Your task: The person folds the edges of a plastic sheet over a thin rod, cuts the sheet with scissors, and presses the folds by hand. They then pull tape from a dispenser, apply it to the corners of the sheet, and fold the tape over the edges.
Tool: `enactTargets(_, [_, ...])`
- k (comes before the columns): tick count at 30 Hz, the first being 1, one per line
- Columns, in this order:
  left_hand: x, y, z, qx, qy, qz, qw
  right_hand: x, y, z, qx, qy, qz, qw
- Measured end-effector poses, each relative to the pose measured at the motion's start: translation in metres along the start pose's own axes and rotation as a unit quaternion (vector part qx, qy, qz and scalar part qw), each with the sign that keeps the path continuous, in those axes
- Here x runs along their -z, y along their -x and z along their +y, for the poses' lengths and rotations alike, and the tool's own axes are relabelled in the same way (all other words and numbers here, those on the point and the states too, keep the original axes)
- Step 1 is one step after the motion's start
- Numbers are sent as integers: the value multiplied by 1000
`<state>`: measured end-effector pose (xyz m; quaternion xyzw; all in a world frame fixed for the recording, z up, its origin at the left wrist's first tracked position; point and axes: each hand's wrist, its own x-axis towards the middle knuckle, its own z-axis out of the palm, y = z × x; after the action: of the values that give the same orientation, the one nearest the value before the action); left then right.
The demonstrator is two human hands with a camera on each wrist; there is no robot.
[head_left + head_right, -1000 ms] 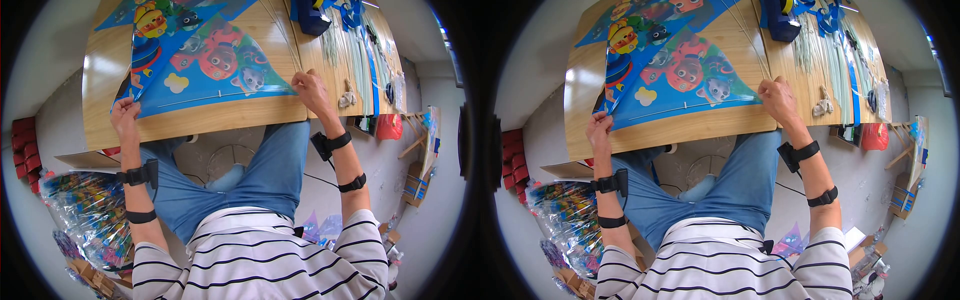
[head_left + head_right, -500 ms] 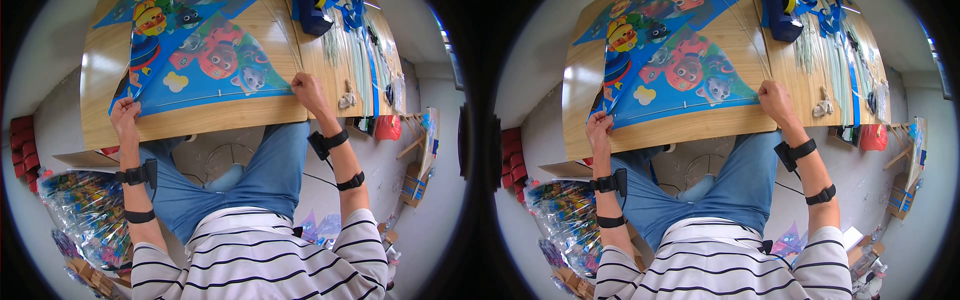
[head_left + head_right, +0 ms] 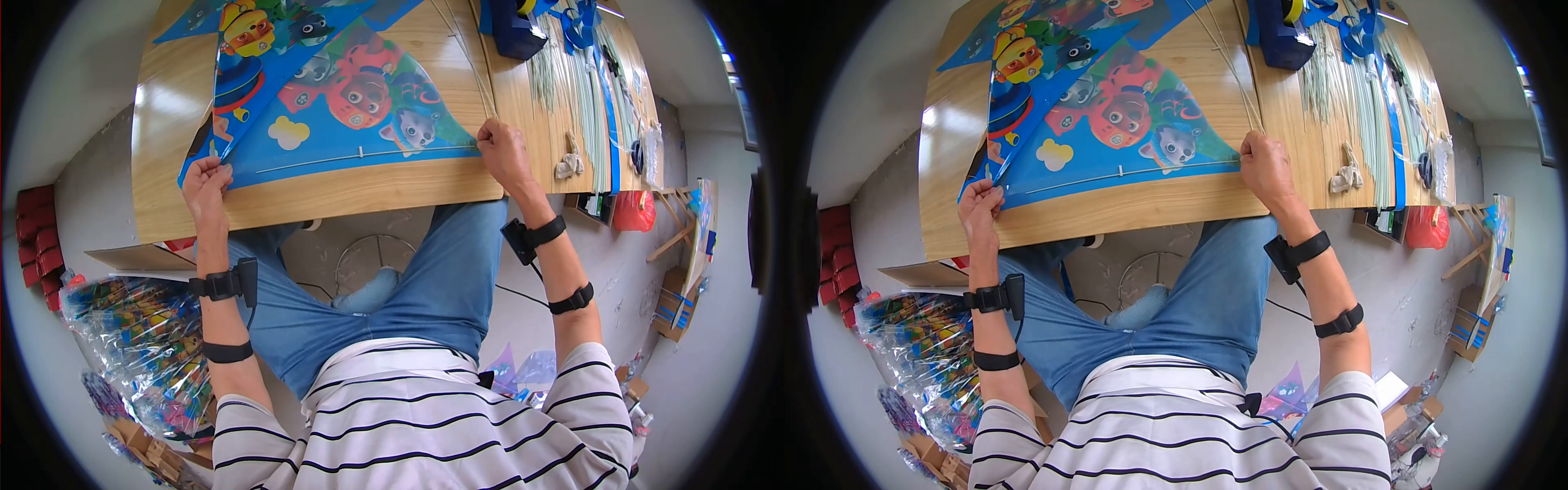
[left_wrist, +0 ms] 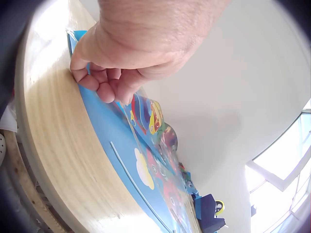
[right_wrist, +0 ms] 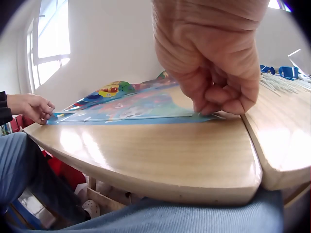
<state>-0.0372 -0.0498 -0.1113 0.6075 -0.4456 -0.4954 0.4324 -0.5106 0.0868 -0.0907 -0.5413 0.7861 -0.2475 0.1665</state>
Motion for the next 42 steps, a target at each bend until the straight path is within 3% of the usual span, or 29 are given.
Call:
enactTargets(29, [-4, 5, 3, -11, -11, 6, 1000, -14, 3, 9, 63, 47, 54, 995])
enactTargets(42, [-14, 11, -4, -72, -170, 80, 980, -10, 4, 6, 47, 21, 21, 998])
